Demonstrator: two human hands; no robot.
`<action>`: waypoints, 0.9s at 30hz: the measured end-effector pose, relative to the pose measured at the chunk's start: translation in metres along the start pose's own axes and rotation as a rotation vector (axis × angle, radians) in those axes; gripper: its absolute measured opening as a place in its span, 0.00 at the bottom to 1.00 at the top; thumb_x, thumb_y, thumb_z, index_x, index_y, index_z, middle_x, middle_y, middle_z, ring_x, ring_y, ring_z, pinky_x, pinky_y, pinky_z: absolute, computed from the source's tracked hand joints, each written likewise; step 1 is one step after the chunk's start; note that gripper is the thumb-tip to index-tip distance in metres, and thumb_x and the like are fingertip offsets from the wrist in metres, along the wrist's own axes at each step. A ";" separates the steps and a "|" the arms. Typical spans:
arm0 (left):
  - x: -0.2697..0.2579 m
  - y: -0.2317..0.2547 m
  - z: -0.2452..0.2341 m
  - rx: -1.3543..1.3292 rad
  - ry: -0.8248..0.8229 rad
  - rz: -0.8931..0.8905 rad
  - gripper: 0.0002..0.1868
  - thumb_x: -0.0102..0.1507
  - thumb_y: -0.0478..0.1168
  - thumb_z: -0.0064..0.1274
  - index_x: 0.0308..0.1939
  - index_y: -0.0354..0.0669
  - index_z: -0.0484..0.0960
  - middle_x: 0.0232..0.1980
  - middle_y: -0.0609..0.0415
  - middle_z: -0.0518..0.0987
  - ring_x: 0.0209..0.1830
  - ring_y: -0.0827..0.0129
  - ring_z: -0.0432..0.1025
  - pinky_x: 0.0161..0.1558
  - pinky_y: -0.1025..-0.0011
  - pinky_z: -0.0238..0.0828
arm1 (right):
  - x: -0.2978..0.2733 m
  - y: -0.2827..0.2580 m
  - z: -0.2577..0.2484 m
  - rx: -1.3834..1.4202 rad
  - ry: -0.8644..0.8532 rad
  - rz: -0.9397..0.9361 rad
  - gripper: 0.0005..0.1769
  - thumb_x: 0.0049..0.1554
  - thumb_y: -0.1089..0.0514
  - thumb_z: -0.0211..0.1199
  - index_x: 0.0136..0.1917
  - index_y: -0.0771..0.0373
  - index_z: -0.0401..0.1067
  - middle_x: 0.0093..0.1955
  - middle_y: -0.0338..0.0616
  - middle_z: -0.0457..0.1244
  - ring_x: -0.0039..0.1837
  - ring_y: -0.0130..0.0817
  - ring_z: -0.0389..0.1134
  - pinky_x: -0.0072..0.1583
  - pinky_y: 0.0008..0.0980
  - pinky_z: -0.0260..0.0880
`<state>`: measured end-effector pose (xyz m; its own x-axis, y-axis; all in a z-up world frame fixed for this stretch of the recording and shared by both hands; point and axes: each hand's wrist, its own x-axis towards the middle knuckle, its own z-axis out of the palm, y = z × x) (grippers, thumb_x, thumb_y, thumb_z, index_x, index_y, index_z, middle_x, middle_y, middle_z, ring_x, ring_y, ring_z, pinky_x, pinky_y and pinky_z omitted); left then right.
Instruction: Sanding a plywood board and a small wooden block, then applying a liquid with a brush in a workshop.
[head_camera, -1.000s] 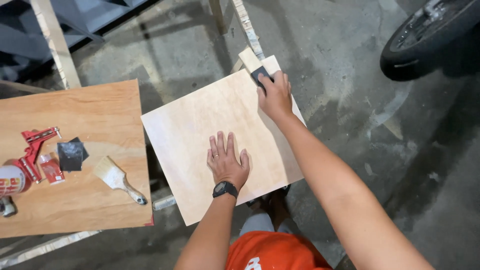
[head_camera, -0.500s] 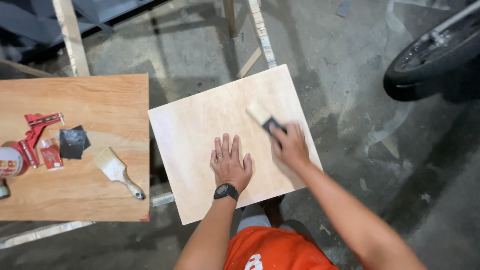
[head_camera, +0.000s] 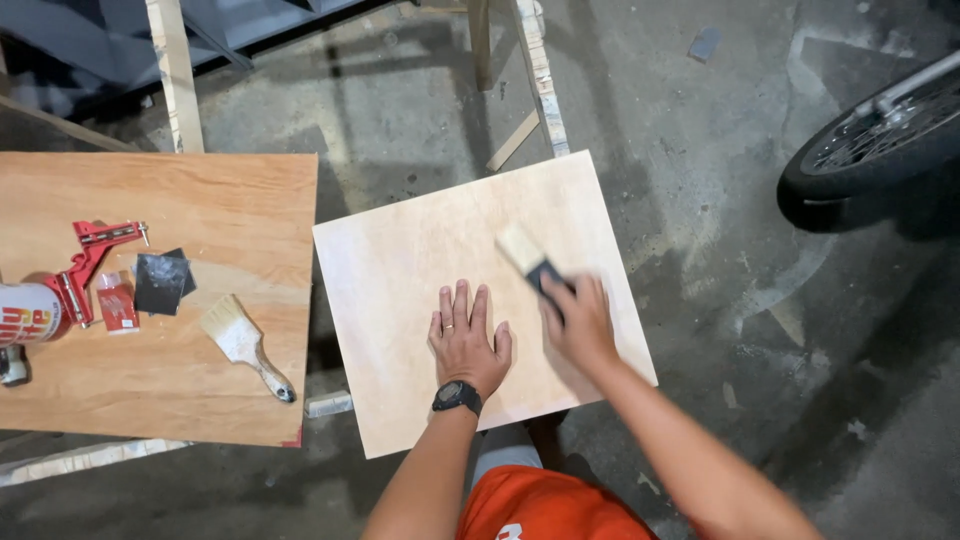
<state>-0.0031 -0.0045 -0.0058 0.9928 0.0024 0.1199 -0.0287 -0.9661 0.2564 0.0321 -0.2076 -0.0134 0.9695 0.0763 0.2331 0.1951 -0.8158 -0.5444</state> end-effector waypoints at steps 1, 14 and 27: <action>0.001 0.000 0.001 -0.003 0.004 0.002 0.38 0.66 0.60 0.49 0.81 0.61 0.69 0.88 0.53 0.60 0.90 0.52 0.50 0.80 0.47 0.47 | -0.014 -0.001 -0.007 -0.004 0.004 -0.002 0.20 0.57 0.57 0.73 0.63 0.48 0.82 0.51 0.49 0.62 0.56 0.56 0.67 0.57 0.52 0.68; -0.002 -0.001 0.006 0.001 0.005 -0.001 0.38 0.66 0.60 0.49 0.81 0.62 0.70 0.88 0.54 0.60 0.90 0.52 0.50 0.79 0.47 0.48 | 0.198 0.064 0.066 -0.112 0.146 -0.027 0.20 0.58 0.54 0.74 0.64 0.46 0.81 0.52 0.45 0.59 0.59 0.51 0.64 0.59 0.51 0.67; 0.000 -0.001 0.001 0.006 0.006 -0.002 0.38 0.66 0.60 0.49 0.81 0.62 0.70 0.87 0.54 0.60 0.90 0.53 0.50 0.80 0.47 0.48 | -0.049 0.020 -0.022 -0.094 -0.137 -0.108 0.21 0.59 0.52 0.69 0.66 0.43 0.80 0.55 0.45 0.63 0.58 0.50 0.68 0.57 0.46 0.68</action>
<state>-0.0027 -0.0043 -0.0070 0.9921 0.0061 0.1255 -0.0258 -0.9677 0.2506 -0.0150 -0.2403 -0.0185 0.9561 0.2380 0.1707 0.2903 -0.8481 -0.4433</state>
